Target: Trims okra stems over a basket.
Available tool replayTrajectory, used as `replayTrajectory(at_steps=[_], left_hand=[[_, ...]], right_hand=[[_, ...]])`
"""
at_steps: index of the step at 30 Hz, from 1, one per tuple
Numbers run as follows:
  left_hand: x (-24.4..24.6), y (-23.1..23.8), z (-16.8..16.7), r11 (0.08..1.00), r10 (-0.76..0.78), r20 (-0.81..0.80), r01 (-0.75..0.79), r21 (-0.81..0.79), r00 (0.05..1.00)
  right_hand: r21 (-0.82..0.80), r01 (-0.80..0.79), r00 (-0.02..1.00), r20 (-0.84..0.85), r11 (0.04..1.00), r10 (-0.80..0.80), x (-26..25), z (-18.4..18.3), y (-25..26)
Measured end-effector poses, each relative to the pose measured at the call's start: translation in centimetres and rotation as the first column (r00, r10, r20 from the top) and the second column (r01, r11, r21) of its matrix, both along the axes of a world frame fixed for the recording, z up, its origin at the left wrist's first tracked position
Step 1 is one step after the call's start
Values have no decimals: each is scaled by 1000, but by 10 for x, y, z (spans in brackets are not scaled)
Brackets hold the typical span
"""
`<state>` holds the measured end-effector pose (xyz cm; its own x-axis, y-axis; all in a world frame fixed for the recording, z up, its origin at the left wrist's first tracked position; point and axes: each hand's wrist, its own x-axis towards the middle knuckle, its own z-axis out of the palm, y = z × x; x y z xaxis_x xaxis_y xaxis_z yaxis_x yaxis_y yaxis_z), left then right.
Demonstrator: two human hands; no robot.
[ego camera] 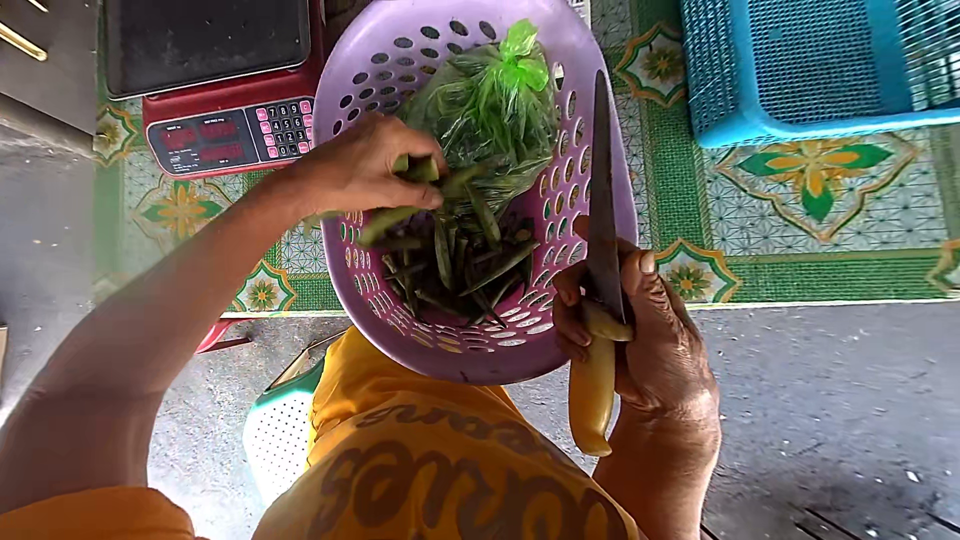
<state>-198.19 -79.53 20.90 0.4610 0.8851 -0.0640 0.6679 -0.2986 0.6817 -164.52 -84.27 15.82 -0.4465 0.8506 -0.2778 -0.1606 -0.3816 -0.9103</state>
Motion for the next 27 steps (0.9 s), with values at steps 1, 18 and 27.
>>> replayTrajectory(at_steps=[1,18,27], left_hand=[[3,-6,5,987,131,191,-108,-122,973],[53,-18,-26,430,873,424,29,-903,241],[65,-26,-34,397,909,398,35,-917,127]], right_hand=[[1,-4,1000,-2,1000,4,0,-1,0],[54,66,996,52,996,-69,-8,2,-7],[561,-155,804,550,813,-227,-31,9,-16]])
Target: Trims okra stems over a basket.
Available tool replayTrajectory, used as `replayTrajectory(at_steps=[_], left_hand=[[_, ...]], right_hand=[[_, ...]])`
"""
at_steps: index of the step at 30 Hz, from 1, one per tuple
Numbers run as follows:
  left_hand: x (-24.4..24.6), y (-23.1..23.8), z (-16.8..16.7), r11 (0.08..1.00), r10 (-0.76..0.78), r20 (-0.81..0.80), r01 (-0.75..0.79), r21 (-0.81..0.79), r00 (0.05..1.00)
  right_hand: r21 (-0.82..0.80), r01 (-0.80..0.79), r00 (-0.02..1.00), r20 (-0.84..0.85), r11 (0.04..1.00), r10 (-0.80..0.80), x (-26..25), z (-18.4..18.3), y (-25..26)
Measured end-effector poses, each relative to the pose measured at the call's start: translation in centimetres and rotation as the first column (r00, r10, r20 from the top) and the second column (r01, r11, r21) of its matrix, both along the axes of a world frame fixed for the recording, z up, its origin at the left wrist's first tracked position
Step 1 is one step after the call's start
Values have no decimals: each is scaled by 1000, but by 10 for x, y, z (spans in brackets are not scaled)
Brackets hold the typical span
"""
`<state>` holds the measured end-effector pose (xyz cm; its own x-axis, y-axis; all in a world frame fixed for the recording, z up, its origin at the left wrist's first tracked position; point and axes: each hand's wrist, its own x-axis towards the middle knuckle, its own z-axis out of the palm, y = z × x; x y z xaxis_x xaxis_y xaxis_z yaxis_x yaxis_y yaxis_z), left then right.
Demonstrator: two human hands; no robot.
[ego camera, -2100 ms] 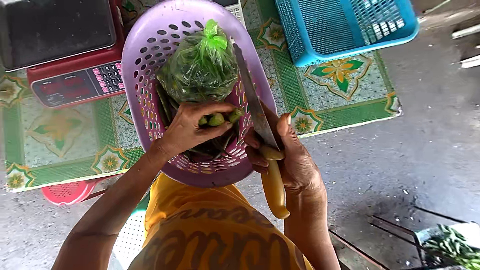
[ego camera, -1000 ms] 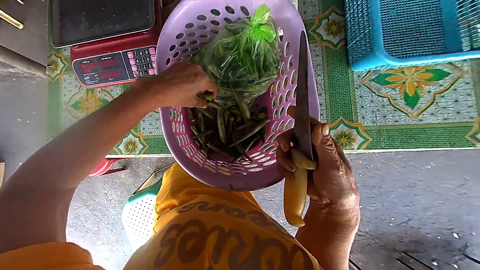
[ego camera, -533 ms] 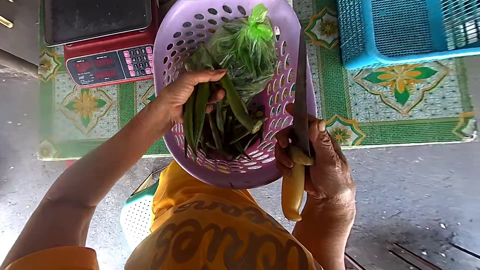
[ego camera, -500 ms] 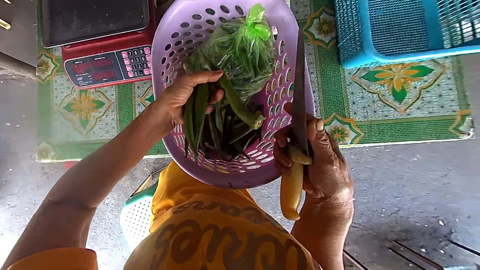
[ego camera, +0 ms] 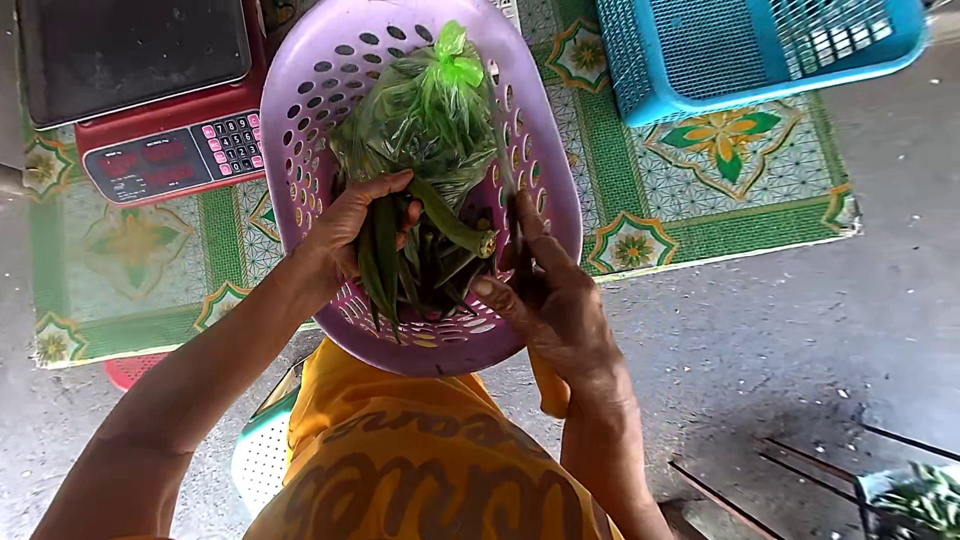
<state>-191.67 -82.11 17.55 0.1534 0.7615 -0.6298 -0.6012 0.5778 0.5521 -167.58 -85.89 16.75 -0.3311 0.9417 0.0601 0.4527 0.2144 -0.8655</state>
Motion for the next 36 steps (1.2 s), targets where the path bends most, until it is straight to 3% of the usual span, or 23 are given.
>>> replayTrajectory(at_steps=[2,6,8,10,12,14,15,17,20,22,23,25,29,36], left_hand=[[8,-4,-1,1000,-3,-4,3,-20,1000],[16,-13,-1,990,-137,-63,136,-30,989],[5,-17,-1,933,-328,-293,357,50,898],[-5,-22,4,816,-359,-623,558,152,695],[-3,-31,12,668,-101,-873,683,296,477],[12,-37,19,498,250,-908,759,418,336],[21,-35,21,421,354,-887,796,435,297],[34,-24,21,294,368,-874,852,434,318],[36,-2,18,132,71,-842,832,540,535],[37,3,16,108,-115,-784,792,601,610],[38,2,16,118,-135,-776,788,605,616],[40,-1,13,134,-28,-804,799,586,594],[42,-9,15,151,230,-863,859,489,450],[36,-15,8,177,311,-885,893,413,348]], right_hand=[[127,21,991,130,992,-38,-6,4,0],[209,47,986,146,977,-79,-7,6,1],[166,74,985,139,983,-97,0,6,2],[87,111,988,101,990,-120,11,6,4],[34,138,989,47,990,-140,18,5,5],[22,138,990,21,990,-138,18,7,4],[35,125,992,13,991,-126,17,7,3],[69,87,996,-15,994,-86,14,8,0],[115,22,997,-71,993,-14,18,9,-2],[147,-2,996,-86,989,15,22,8,-4],[168,-9,997,-78,986,22,24,7,-4],[222,-3,999,-42,975,13,24,6,-2],[288,20,999,25,957,-29,20,7,-2],[379,-18,995,99,925,-21,17,6,3]])
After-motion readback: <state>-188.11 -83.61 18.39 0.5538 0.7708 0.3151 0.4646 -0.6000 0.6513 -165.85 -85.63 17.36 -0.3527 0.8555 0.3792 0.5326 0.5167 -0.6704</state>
